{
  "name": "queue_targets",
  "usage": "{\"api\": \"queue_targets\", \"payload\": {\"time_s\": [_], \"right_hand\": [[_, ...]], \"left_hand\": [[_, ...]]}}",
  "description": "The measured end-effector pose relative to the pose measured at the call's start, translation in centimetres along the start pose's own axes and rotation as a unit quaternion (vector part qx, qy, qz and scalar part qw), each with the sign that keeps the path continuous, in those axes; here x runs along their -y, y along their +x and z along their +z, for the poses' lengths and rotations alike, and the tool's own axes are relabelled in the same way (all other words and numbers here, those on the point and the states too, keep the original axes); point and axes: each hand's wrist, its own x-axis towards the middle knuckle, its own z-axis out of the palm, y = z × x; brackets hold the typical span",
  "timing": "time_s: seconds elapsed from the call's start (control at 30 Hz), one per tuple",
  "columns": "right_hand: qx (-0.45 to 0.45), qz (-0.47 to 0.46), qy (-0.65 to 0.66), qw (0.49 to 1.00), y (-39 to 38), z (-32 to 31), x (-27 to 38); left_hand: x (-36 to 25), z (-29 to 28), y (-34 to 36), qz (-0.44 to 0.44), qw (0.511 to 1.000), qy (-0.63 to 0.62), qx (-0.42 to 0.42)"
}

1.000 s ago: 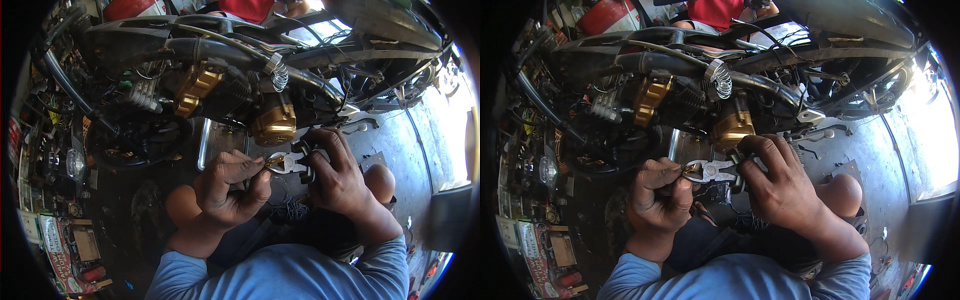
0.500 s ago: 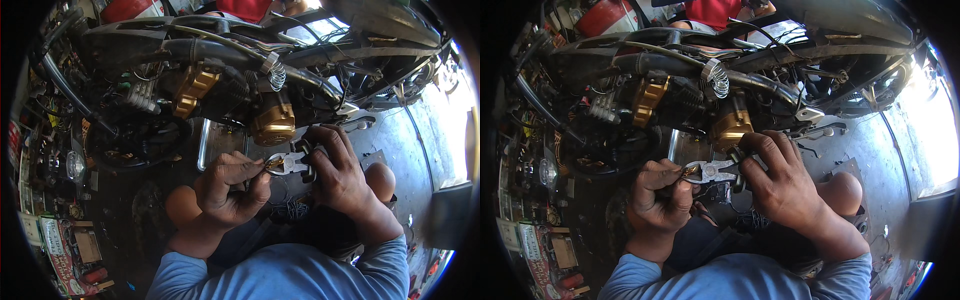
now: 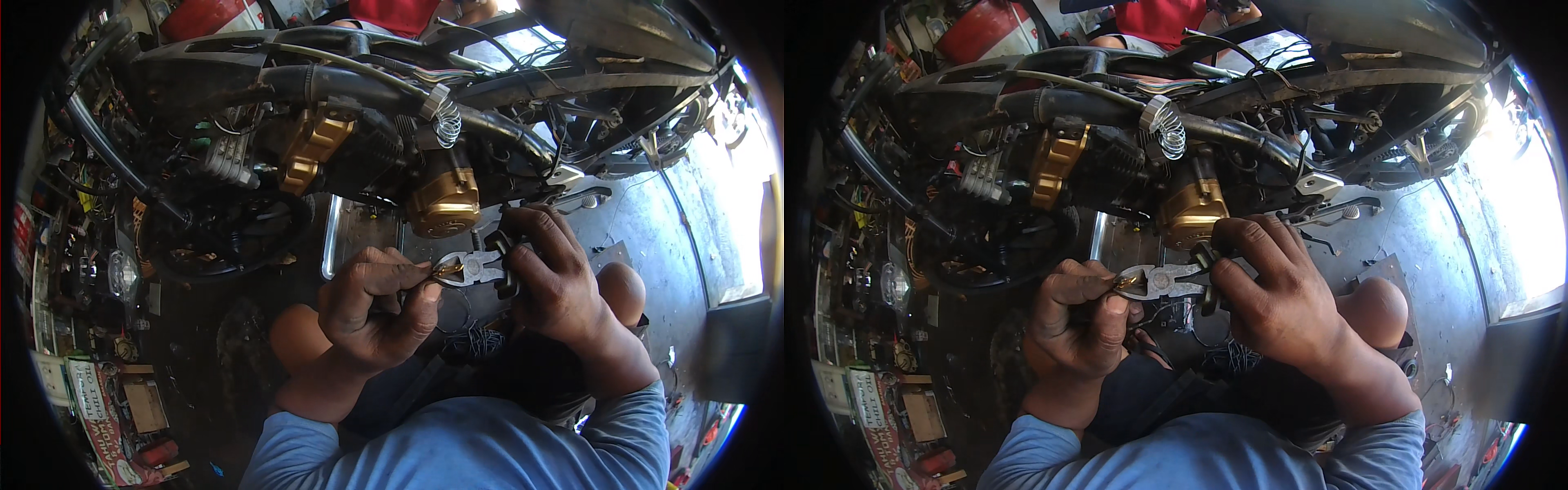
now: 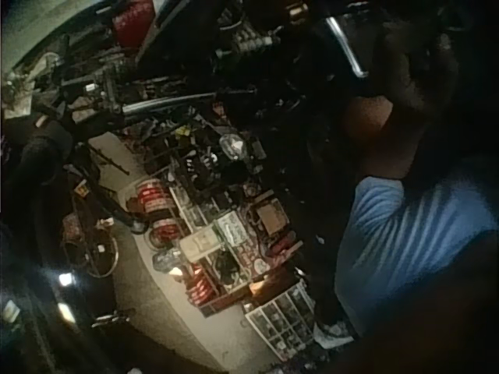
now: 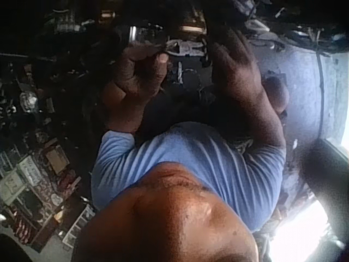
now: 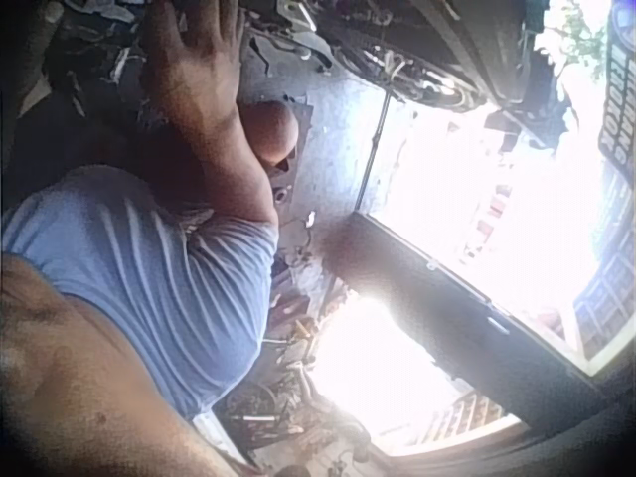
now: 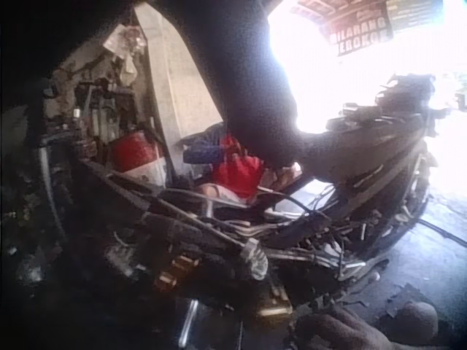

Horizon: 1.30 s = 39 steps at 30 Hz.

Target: Repairing or modifying the electrical wiring of a motorcycle engine.

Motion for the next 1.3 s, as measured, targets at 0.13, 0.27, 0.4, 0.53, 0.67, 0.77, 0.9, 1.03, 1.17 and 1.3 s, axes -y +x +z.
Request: {"api": "queue_targets", "payload": {"time_s": [0.13, 0.27, 0.4, 0.53, 0.67, 0.77, 0.9, 1.03, 1.17, 1.3], "right_hand": [[0.002, 0.003, 0.018, 1.0, -0.1, -0.3, 0.2], [-0.006, -0.011, -0.003, 1.0, 0.3, 0.1, 0.4], [-0.015, -0.022, -0.016, 1.0, 0.3, 0.4, 0.3], [-0.015, -0.019, -0.018, 1.0, 0.5, 0.4, 0.3], [-0.024, -0.022, -0.016, 0.999, 0.6, 0.2, 0.3], [-0.035, -0.025, 0.002, 0.999, 0.6, 0.2, 0.1], [-0.031, -0.022, 0.022, 0.999, 0.4, -0.2, 0.1], [-0.021, -0.022, 0.029, 0.999, 0.4, -0.1, 0.0], [-0.05, -0.035, -0.024, 0.998, 0.8, 0.2, -0.2], [-0.044, -0.034, -0.025, 0.998, 0.8, 0.2, -0.1]], "left_hand": [[-0.7, -0.3, -0.2, -0.054, 0.998, 0.021, 0.04], [-0.2, 0.0, 0.0, -0.011, 1.0, -0.012, -0.009], [-0.2, 0.0, 0.0, -0.01, 1.0, -0.019, -0.006], [-0.5, -0.2, -0.2, -0.023, 1.0, -0.017, -0.012], [-0.3, -0.4, -0.1, -0.022, 1.0, 0.014, 0.014], [-0.1, -0.2, -0.2, 0.003, 1.0, 0.013, -0.006], [-1.1, -0.5, 0.0, -0.006, 0.994, 0.09, 0.056], [-0.1, 0.0, 0.0, 0.044, 0.998, 0.041, -0.003], [-0.1, 0.1, -0.1, 0.0, 1.0, -0.003, -0.009], [0.0, 0.3, 0.0, -0.002, 1.0, -0.022, -0.015]]}}
